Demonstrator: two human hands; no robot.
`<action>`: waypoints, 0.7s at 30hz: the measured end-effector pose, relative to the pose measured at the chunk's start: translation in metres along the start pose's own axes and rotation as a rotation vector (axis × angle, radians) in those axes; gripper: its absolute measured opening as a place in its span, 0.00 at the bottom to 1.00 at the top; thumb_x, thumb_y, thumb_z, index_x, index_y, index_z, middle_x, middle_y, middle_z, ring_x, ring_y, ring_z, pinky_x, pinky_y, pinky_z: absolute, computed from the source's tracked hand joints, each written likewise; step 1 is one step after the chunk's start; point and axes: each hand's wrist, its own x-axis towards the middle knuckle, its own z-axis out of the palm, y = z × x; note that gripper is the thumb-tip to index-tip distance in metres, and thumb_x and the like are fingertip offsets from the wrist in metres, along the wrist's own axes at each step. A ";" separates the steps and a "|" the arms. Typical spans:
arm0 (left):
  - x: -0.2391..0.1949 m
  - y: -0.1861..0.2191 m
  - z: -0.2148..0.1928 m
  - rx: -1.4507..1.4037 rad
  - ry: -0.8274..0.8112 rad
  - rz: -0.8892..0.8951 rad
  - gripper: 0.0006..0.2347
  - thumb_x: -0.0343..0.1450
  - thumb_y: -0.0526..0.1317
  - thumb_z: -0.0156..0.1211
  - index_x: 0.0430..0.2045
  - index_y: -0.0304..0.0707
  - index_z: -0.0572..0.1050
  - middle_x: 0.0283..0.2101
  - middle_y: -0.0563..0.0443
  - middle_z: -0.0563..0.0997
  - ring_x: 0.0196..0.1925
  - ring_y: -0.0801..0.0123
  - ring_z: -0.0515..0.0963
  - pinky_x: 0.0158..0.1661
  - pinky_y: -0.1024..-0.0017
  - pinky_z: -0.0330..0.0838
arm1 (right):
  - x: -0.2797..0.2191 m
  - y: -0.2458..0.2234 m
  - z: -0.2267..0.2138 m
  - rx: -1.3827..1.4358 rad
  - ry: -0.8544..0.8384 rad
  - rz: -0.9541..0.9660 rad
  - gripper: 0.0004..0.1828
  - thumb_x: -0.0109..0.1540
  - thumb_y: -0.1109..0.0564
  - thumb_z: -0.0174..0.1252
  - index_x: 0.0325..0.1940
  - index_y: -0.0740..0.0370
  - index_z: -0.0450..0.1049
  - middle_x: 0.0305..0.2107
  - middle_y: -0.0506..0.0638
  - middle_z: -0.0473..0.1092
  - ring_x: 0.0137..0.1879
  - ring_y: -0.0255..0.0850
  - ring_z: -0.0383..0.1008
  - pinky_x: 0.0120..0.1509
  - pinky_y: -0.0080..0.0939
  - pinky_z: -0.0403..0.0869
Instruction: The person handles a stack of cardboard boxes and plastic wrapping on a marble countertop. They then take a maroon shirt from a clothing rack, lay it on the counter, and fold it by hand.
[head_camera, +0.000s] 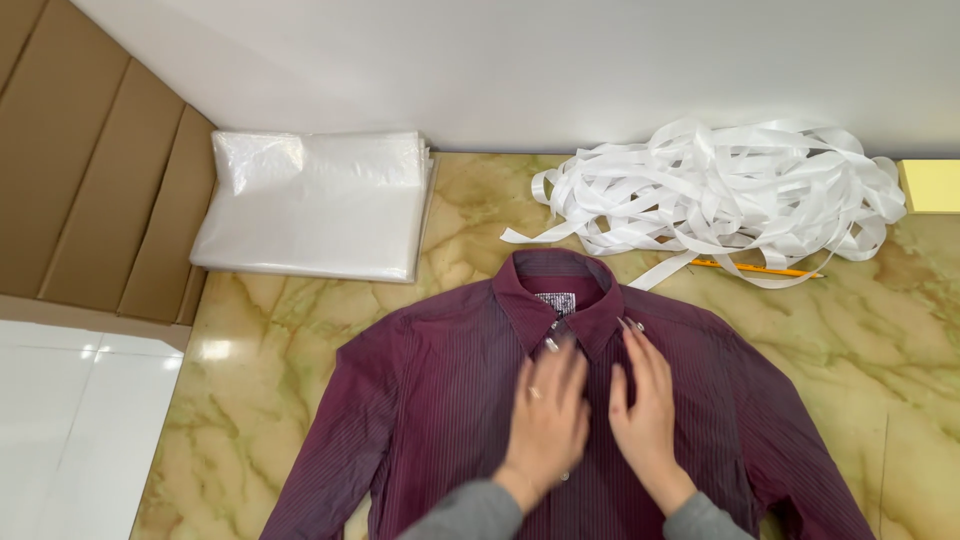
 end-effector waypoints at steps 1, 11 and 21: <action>-0.006 -0.002 0.009 -0.002 -0.002 0.003 0.27 0.72 0.39 0.55 0.68 0.30 0.65 0.76 0.37 0.60 0.75 0.48 0.61 0.71 0.46 0.51 | -0.005 0.011 0.004 -0.002 0.001 0.003 0.26 0.69 0.61 0.48 0.74 0.64 0.65 0.68 0.60 0.66 0.73 0.53 0.65 0.79 0.52 0.61; -0.012 -0.038 0.036 -0.009 -0.106 0.098 0.27 0.75 0.55 0.51 0.73 0.55 0.63 0.80 0.46 0.55 0.80 0.54 0.55 0.72 0.39 0.43 | 0.057 0.138 -0.031 -0.662 -0.211 -0.097 0.36 0.70 0.40 0.41 0.82 0.51 0.55 0.80 0.56 0.52 0.84 0.52 0.50 0.77 0.74 0.54; 0.039 -0.010 -0.004 -0.092 0.189 0.014 0.18 0.75 0.43 0.56 0.58 0.35 0.74 0.61 0.39 0.72 0.64 0.44 0.70 0.62 0.48 0.64 | 0.073 0.162 -0.086 -0.344 0.070 0.121 0.13 0.65 0.52 0.73 0.44 0.61 0.79 0.36 0.54 0.74 0.44 0.48 0.73 0.54 0.51 0.70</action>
